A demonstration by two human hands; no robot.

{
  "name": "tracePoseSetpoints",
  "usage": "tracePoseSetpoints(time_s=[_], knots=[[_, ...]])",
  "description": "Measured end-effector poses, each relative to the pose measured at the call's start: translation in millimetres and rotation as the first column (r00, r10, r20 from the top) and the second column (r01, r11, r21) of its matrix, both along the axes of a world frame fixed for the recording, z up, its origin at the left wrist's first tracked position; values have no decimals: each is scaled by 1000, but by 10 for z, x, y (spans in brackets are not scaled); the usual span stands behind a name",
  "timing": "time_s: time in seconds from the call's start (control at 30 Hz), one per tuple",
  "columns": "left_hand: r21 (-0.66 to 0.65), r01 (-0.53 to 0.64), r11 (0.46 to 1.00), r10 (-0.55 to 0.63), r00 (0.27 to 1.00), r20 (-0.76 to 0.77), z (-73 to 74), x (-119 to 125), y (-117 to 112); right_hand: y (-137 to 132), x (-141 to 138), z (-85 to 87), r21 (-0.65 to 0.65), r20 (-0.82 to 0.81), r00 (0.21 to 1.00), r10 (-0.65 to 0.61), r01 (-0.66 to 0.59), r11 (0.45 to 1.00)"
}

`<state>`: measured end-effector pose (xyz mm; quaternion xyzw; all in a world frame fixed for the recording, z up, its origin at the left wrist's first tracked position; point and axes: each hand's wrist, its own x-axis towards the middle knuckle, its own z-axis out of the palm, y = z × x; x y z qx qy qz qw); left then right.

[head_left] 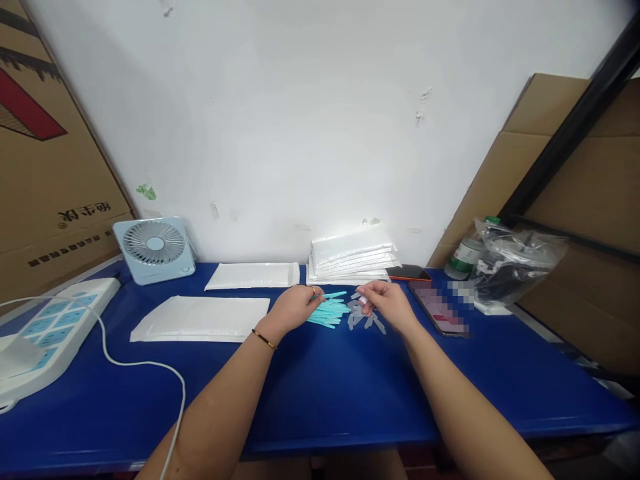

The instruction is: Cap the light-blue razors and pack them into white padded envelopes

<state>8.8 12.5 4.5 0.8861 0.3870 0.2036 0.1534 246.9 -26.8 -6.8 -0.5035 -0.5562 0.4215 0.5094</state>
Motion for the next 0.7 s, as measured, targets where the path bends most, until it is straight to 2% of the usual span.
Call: tracePoseSetpoints(time_s=[0.2,0.43,0.6,0.7], knots=[[2,41,999,-41,999,-25,30,23,-31,-8,-47,-9,47,20,999,25,-26,999],[3,57,998,-57,998,-24,23,26,-36,-19,-138,-33,24,4,997,75,-75,997],[-42,106,993,-105,994,18,18,75,-59,-37,-219,-56,-11,-5,989,147,-147,989],[-67,131,989,-129,991,30,43,120,-107,-53,-217,-19,-38,65,981,185,-183,982]])
